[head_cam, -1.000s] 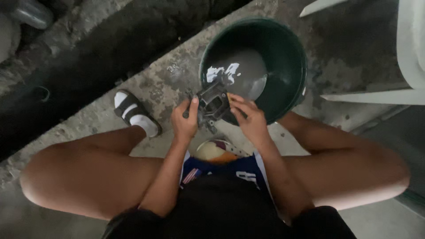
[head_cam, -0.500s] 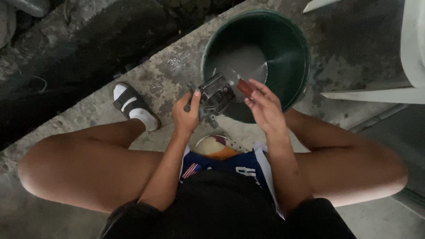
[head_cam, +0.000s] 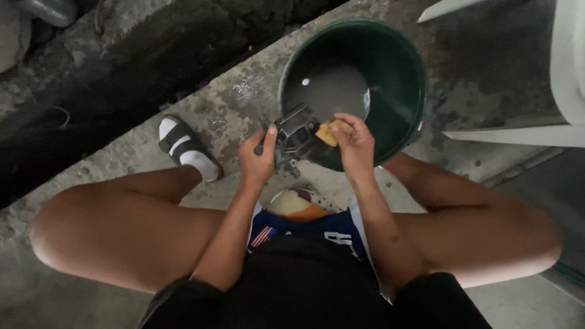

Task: The person sits on a concrete ledge and scrubs a small metal object with a sponge over a green basin of water, repeatedly dipping the object and sponge into the water and rubbing its surfaces throughout the clip.

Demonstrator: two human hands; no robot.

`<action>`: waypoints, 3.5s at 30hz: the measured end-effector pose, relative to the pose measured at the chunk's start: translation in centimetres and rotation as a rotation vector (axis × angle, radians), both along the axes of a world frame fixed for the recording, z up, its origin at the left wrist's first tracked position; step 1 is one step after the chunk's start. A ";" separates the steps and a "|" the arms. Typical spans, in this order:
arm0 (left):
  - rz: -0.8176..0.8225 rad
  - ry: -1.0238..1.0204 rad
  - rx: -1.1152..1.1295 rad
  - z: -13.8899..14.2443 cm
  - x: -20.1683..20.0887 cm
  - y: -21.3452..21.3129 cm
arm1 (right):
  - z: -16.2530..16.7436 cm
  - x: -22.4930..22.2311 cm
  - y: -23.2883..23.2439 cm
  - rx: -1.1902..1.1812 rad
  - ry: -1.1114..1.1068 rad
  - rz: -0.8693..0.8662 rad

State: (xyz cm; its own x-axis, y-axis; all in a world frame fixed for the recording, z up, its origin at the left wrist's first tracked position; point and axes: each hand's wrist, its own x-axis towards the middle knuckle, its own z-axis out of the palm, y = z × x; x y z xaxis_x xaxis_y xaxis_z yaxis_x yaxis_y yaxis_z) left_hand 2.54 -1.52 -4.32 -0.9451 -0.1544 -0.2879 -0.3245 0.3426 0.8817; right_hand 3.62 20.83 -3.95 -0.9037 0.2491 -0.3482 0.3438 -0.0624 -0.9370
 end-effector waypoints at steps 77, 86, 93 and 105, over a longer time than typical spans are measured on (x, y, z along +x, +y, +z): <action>-0.069 0.169 0.029 0.6 0.1 -0.3 | 33.1 2.1 -5.9 1.125 0.616 0.940; -0.041 0.155 0.086 -0.1 0.2 -0.4 | 32.2 3.0 -5.1 1.098 0.678 0.998; -0.032 0.074 0.015 -2.2 0.4 -0.9 | 32.3 2.9 -5.0 1.086 0.697 1.006; -0.024 0.269 0.030 -2.9 0.8 -0.8 | 31.3 3.5 -3.9 1.047 0.667 0.991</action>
State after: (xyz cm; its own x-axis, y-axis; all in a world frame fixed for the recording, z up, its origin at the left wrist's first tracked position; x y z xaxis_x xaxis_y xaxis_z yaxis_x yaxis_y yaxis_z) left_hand 3.37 -2.27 -7.21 -0.9915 -0.1267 -0.0304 -0.0698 0.3197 0.9449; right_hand 7.11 16.90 27.35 -0.7605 -0.6416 0.0999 -0.6184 0.6689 -0.4124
